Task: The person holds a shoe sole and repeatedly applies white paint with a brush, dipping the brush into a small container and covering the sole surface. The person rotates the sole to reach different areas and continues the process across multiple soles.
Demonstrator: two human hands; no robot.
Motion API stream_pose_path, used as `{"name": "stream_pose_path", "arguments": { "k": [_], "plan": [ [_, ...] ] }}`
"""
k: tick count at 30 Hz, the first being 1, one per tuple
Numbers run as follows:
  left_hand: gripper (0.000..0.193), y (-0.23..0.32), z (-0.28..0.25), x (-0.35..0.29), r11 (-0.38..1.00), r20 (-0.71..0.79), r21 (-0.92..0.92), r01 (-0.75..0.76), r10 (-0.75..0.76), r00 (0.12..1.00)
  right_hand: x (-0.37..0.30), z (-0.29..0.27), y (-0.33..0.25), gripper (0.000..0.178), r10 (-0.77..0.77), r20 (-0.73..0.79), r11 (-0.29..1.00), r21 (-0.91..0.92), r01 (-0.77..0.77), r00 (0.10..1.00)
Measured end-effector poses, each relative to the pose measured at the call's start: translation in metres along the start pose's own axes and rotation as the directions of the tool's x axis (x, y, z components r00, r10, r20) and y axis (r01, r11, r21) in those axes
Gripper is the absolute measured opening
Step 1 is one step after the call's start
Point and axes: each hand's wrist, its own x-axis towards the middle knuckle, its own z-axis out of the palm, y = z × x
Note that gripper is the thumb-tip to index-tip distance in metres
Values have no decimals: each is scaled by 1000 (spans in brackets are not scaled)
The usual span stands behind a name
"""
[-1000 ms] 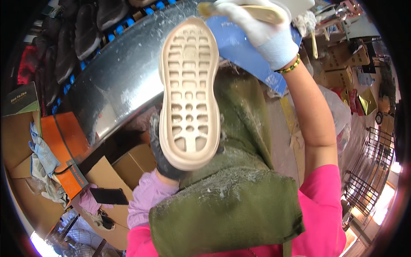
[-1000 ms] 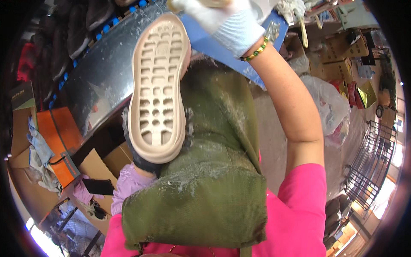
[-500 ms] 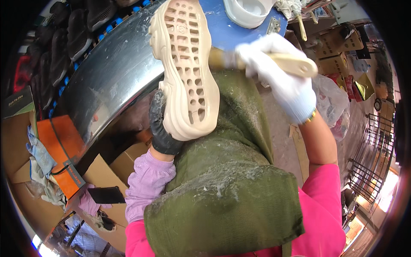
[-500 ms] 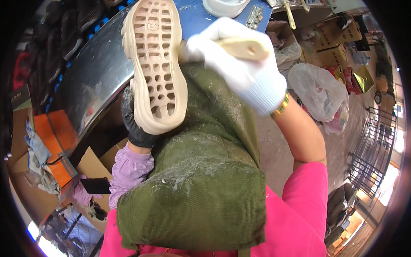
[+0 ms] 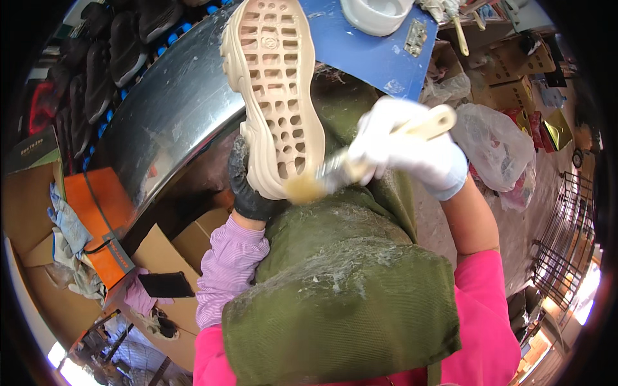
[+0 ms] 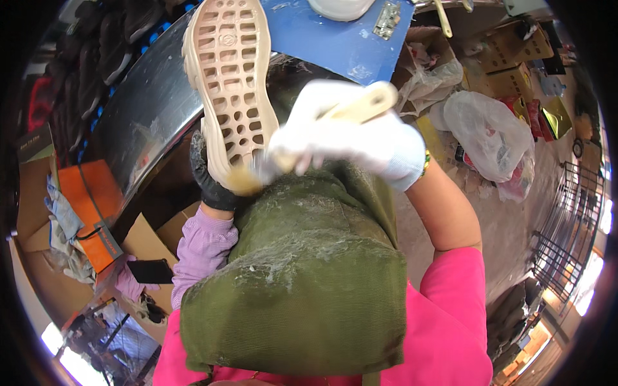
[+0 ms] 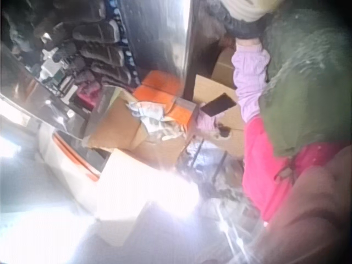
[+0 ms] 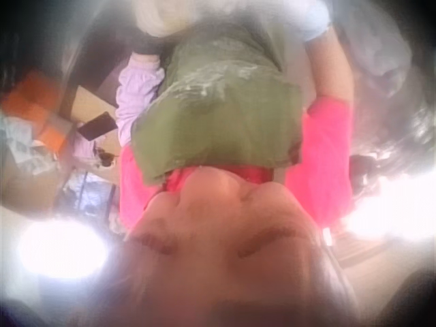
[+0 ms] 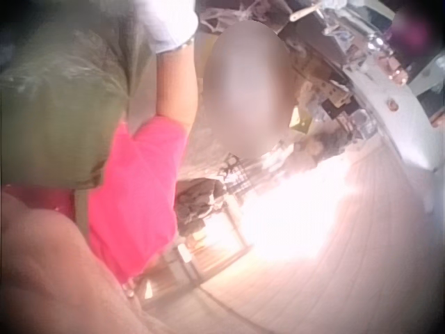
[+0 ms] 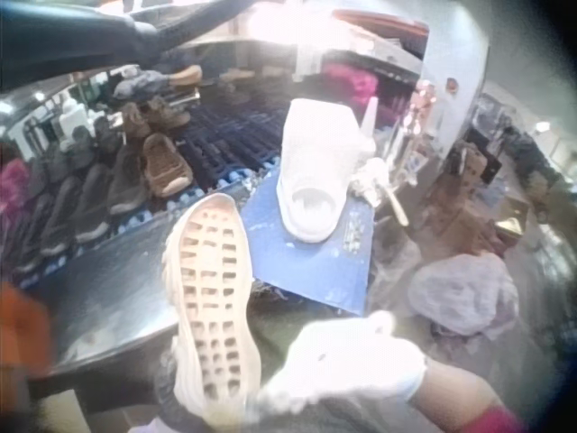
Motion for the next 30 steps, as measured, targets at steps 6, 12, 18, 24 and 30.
{"name": "stream_pose_path", "arguments": {
  "k": [6,12,18,24,30],
  "plan": [
    [49,-6,-22,-1,827,-45,562,11,17,999,16,45,26,11,-170,-213,970,137,202,962],
    [50,-1,6,9,959,-137,-273,77,-118,984,11,-21,6,24,-332,-619,909,-9,416,712],
    [57,0,2,-4,993,-324,114,-20,56,944,28,-108,-15,18,-561,-681,811,-565,150,470],
    [61,0,10,-5,964,-354,-260,-53,-44,934,15,-125,-21,21,-602,-659,771,-628,111,451],
    [55,2,40,5,980,-314,-161,-118,63,947,6,-88,14,27,-148,-480,882,332,335,865]
  ]
}}
